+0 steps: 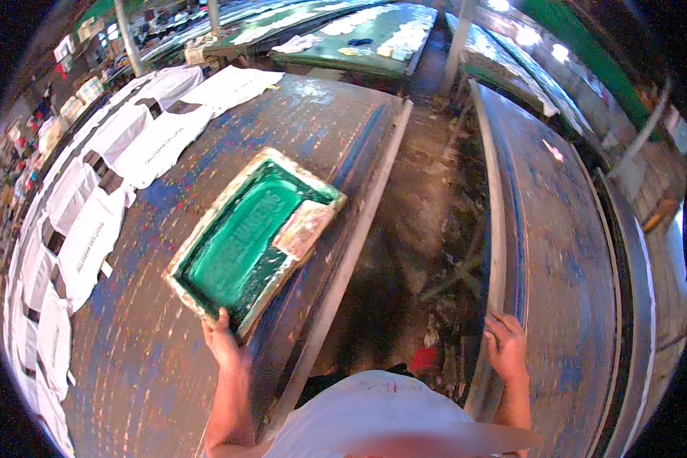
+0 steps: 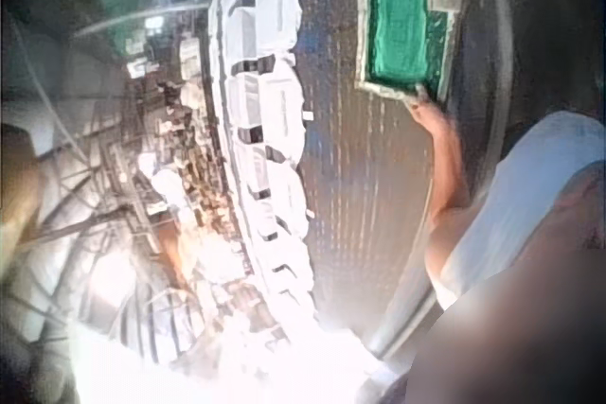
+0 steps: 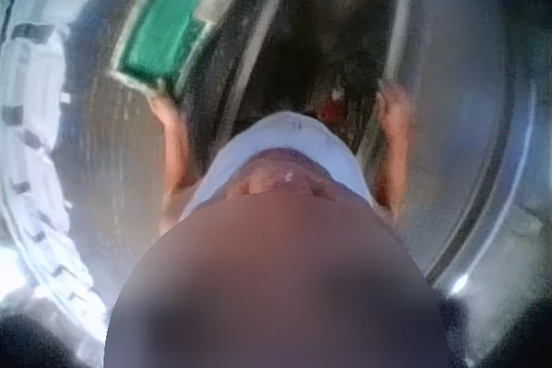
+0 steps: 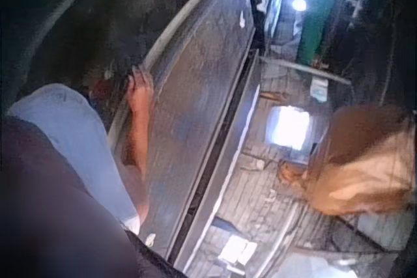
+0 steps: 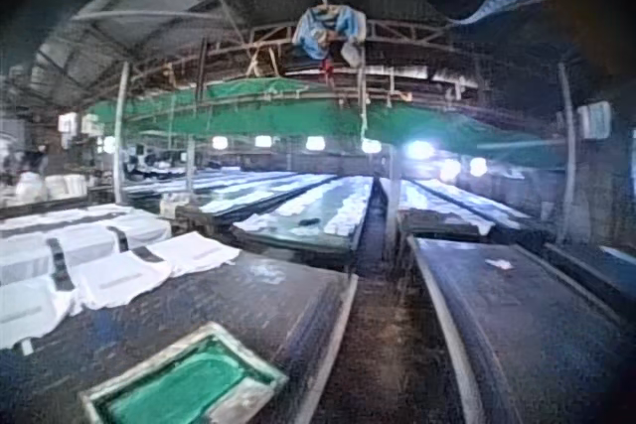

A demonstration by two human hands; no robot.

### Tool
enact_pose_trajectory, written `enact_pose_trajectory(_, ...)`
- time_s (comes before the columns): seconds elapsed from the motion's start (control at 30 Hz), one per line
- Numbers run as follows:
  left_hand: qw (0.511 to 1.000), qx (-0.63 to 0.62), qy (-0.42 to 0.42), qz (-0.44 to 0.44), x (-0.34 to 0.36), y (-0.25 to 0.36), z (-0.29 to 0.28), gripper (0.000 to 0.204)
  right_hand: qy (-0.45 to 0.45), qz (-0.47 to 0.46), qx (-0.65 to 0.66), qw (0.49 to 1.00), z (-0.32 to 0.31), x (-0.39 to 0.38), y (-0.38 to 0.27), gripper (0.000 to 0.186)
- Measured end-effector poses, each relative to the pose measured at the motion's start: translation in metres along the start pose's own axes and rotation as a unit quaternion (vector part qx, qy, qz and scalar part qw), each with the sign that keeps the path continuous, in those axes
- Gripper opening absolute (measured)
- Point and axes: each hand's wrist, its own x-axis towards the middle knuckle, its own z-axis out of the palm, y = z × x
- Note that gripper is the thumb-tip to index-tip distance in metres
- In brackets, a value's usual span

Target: The person uses a squeegee to spread green ink across a screen printing frame and presses the frame onto white t-shirts laid out on a table. The person repeats the inking and pressing steps on several shirts in sequence.

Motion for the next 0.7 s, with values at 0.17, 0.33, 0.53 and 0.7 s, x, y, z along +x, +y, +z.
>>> enact_pose_trajectory(0.17,0.999,-0.008,-0.04,0.028,0.051,-0.057,0.138,0.042,0.052,0.119,0.063,0.99,0.045,0.063,0.106,0.024)
enact_pose_trajectory(0.33,0.993,-0.036,-0.108,-0.03,0.083,-0.13,0.319,0.046,0.12,0.204,0.079,0.968,0.073,0.16,0.252,0.021)
enact_pose_trajectory(0.53,0.987,-0.039,-0.146,-0.054,0.106,-0.178,0.504,0.039,0.206,0.133,0.01,0.969,0.014,0.332,0.333,0.009)
enact_pose_trajectory(0.7,0.988,-0.032,-0.135,-0.07,0.152,-0.196,0.576,0.035,0.292,-0.061,-0.046,0.953,-0.04,0.492,0.336,0.003)
